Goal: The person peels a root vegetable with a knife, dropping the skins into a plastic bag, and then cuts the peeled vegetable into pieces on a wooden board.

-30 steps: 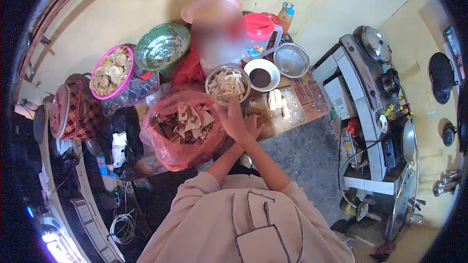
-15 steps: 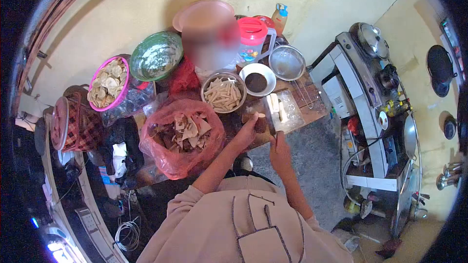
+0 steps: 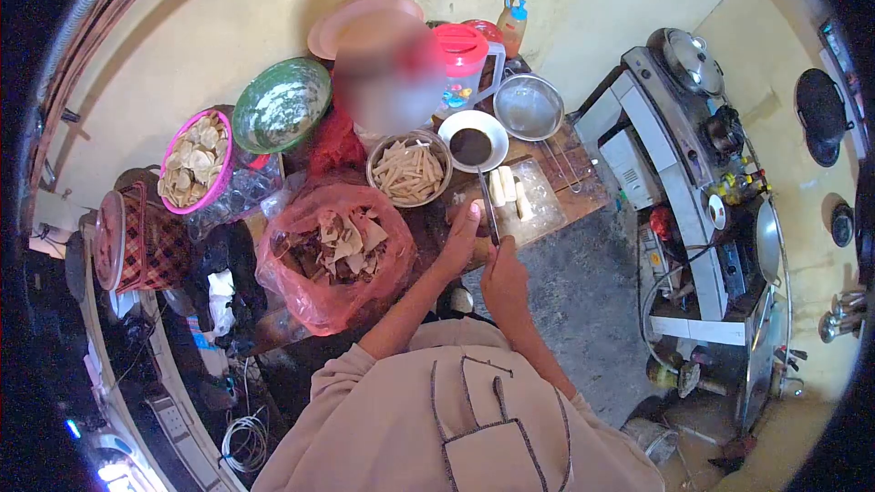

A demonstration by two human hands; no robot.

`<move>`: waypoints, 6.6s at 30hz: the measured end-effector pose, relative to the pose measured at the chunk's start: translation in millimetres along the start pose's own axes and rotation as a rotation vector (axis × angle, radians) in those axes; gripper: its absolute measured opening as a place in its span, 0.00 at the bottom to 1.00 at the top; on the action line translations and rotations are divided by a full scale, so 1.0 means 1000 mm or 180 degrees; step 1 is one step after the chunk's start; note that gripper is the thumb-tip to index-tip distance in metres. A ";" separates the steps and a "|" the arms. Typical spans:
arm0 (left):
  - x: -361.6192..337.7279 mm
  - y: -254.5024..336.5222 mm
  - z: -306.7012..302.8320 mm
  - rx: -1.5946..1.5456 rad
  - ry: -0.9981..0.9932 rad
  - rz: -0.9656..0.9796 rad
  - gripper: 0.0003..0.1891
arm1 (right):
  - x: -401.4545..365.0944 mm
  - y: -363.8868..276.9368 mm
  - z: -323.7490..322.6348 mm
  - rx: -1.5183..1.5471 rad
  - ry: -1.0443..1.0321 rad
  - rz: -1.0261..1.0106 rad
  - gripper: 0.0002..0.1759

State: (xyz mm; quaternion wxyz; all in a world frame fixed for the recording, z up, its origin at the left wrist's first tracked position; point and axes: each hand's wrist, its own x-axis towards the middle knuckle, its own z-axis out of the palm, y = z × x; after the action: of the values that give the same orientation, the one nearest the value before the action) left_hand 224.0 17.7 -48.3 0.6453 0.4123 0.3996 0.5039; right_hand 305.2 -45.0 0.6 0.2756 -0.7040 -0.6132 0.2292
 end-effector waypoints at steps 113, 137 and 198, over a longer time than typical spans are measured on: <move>-0.003 0.013 0.020 0.0318 0.1154 0.0820 0.23 | 0.041 0.003 0.003 0.1720 0.0647 -0.0285 0.09; -0.009 0.041 -0.042 -0.2985 0.0104 -0.0660 0.26 | 0.044 -0.032 0.024 0.4178 -0.0935 0.1039 0.10; -0.075 0.076 -0.204 -0.1360 0.1220 -0.0105 0.27 | -0.006 -0.137 0.196 0.1506 0.1052 -0.0933 0.14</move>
State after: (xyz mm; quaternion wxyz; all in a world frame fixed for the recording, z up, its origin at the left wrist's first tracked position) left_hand -3.1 -17.9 -39.5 0.6384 0.1576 0.4057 0.6348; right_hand 73.6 -16.8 -53.7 0.5575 -0.5522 -0.5847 0.2059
